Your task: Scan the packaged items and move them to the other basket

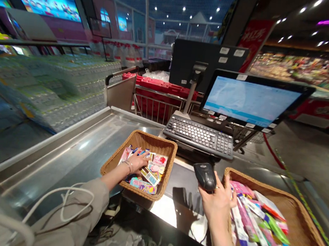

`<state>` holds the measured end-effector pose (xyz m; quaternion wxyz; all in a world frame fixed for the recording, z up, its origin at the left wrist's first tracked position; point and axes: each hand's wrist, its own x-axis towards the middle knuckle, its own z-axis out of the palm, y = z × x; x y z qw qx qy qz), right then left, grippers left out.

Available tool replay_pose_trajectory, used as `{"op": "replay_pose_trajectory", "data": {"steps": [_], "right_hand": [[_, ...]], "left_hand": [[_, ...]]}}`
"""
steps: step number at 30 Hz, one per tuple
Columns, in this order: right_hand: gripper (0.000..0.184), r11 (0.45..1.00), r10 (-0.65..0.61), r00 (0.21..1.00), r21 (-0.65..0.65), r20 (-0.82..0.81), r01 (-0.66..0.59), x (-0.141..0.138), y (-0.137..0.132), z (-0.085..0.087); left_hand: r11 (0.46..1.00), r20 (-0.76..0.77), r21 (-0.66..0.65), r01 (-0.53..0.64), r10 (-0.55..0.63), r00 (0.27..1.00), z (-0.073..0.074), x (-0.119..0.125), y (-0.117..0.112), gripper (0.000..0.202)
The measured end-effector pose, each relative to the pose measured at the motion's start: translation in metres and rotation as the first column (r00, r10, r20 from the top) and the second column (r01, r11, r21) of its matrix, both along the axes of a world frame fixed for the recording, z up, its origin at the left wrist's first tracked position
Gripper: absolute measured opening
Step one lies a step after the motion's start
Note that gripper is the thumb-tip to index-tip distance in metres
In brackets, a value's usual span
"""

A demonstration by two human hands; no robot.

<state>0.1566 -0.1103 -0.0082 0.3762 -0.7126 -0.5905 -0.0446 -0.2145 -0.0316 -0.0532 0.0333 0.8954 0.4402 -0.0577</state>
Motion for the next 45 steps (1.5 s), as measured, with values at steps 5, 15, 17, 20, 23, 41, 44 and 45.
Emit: {"op": "replay_pose_trajectory", "data": {"steps": [5,15,17,20,23,41,44,45], "right_hand": [[0.041,1.0,0.016,1.0,0.021,0.005,-0.017,-0.002,0.001,0.0],[0.042,0.997,0.04,0.998,0.069,0.045,-0.043,0.0,0.0,-0.001],[0.043,0.997,0.034,0.998,0.073,0.05,-0.037,-0.001,0.0,0.0],[0.042,0.998,0.008,0.999,0.06,0.051,-0.011,0.0,-0.001,0.002],[0.045,0.998,-0.008,0.998,0.057,0.054,0.005,0.003,-0.002,0.002],[0.037,0.999,0.037,0.995,0.03,0.09,-0.04,-0.001,-0.008,0.013],[0.028,0.998,0.059,0.993,0.007,0.101,-0.06,-0.003,-0.009,0.018],[0.026,0.998,0.067,0.992,0.002,0.107,-0.068,-0.004,-0.009,0.019]], "left_hand": [[0.992,0.063,0.088,-0.092,0.086,0.994,0.025,-0.006,0.002,0.031],[0.913,0.272,0.286,-0.29,0.213,0.939,0.052,0.015,-0.001,0.031],[0.902,0.29,0.307,-0.305,0.216,0.932,0.053,0.019,0.0,0.03],[0.886,0.316,0.33,-0.326,0.222,0.922,0.052,0.024,0.0,0.029],[0.875,0.329,0.343,-0.342,0.229,0.916,0.054,0.026,0.001,0.03],[0.843,0.424,0.391,-0.37,0.192,0.885,0.068,0.056,0.006,0.029],[0.844,0.43,0.389,-0.368,0.187,0.883,0.07,0.063,0.007,0.029],[0.845,0.433,0.388,-0.368,0.185,0.882,0.071,0.064,0.008,0.029]]}}
